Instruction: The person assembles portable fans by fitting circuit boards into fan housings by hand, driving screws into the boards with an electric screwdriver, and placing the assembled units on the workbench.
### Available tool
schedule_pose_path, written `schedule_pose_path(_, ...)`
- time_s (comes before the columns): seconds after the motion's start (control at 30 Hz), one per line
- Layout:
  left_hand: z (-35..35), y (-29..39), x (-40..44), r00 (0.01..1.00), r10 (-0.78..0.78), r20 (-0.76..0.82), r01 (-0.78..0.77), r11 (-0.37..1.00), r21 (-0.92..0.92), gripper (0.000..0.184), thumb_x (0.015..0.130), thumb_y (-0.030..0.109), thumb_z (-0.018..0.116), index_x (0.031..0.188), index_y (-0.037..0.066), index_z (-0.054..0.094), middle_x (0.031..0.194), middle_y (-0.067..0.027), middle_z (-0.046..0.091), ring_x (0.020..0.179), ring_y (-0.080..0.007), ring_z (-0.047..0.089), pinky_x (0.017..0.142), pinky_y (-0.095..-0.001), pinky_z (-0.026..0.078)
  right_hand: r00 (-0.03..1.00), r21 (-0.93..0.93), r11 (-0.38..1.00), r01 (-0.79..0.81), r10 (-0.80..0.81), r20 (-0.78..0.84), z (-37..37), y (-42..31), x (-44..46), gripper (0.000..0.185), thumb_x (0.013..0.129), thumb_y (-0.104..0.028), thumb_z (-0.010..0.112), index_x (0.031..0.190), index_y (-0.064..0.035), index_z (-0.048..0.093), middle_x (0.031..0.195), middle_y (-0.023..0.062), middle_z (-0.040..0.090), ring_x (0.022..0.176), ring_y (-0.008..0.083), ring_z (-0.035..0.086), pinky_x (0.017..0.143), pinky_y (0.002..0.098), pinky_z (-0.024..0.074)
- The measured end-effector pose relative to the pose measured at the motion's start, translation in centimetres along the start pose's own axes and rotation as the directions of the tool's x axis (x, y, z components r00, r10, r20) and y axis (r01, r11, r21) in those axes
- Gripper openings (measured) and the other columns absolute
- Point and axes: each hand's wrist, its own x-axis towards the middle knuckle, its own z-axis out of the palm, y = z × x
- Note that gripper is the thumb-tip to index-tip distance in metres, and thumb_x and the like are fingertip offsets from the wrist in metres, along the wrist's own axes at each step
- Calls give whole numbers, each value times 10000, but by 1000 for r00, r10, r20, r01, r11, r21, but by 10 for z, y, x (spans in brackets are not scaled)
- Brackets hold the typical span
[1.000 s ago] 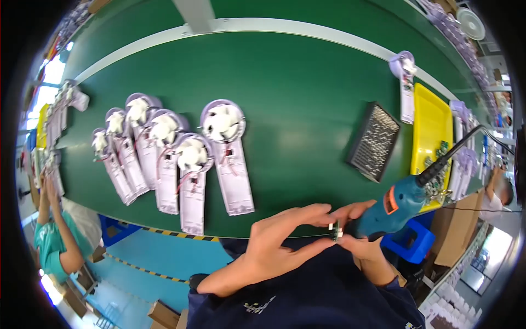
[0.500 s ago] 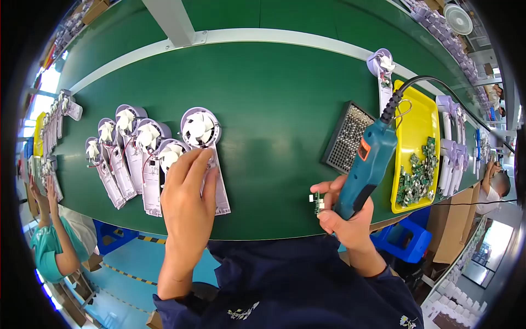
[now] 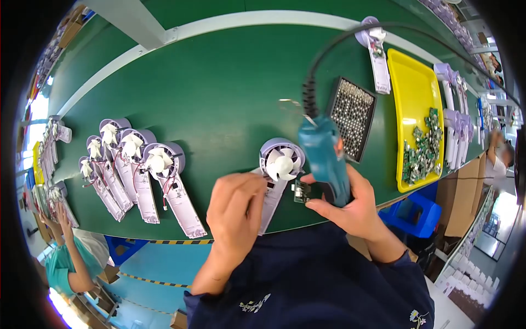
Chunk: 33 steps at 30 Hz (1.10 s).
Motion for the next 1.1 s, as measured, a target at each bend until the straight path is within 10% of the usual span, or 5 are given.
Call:
schedule_pose_path(0.17, 13, -8, -11, 955, -298, 12, 284, 897, -338, 176, 812, -107, 709, 967, -31, 674, 973, -117, 663, 755, -157, 611, 625, -268, 492, 1000, -12, 1000, -20, 20, 2, 13, -11, -2, 484, 765, -49, 785, 1201, 3, 581, 996, 154, 715, 866, 238, 732, 759, 351, 559)
schedule_pose_path(0.27, 12, -11, -14, 955, -288, 67, 295, 925, -239, 204, 814, -97, 700, 1003, -26, 668, 976, -109, 638, 741, -184, 619, 631, -281, 497, 997, -195, 980, 48, -58, -45, 18, -7, -9, 523, 753, -111, 835, 1189, 39, 589, 1002, 130, 717, 885, 140, 683, 771, 309, 541)
schedule_pose_path(0.5, 10, -11, -12, 948, -294, 121, 317, 908, -273, 168, 820, -95, 658, 975, -30, 641, 954, -120, 613, 722, -244, 621, 640, -315, 500, 995, -299, 950, 91, -98, -9, 20, -22, 1, 549, 691, -25, 795, 1204, -18, 600, 1097, 165, 681, 952, 358, 687, 801, 392, 560)
schedule_pose_path(0.73, 9, -11, -12, 987, -123, 105, 142, 969, -200, 175, 827, -144, 626, 960, -44, 680, 1026, -115, 570, 715, -201, 621, 618, -291, 492, 964, -310, 926, 213, -250, -84, 21, -11, 5, 544, 669, 4, 793, 1181, 10, 609, 1116, 156, 683, 1016, 312, 686, 872, 363, 544)
schedule_pose_path(1.1, 13, -8, -10, 986, -145, 83, 157, 973, -169, 192, 811, -116, 695, 971, -13, 725, 961, -95, 590, 755, -167, 618, 599, -262, 489, 961, 80, 982, -170, 183, -208, 48, -4, 13, 406, 809, -161, 818, 1068, 2, 552, 727, 66, 665, 631, 97, 641, 571, 272, 502)
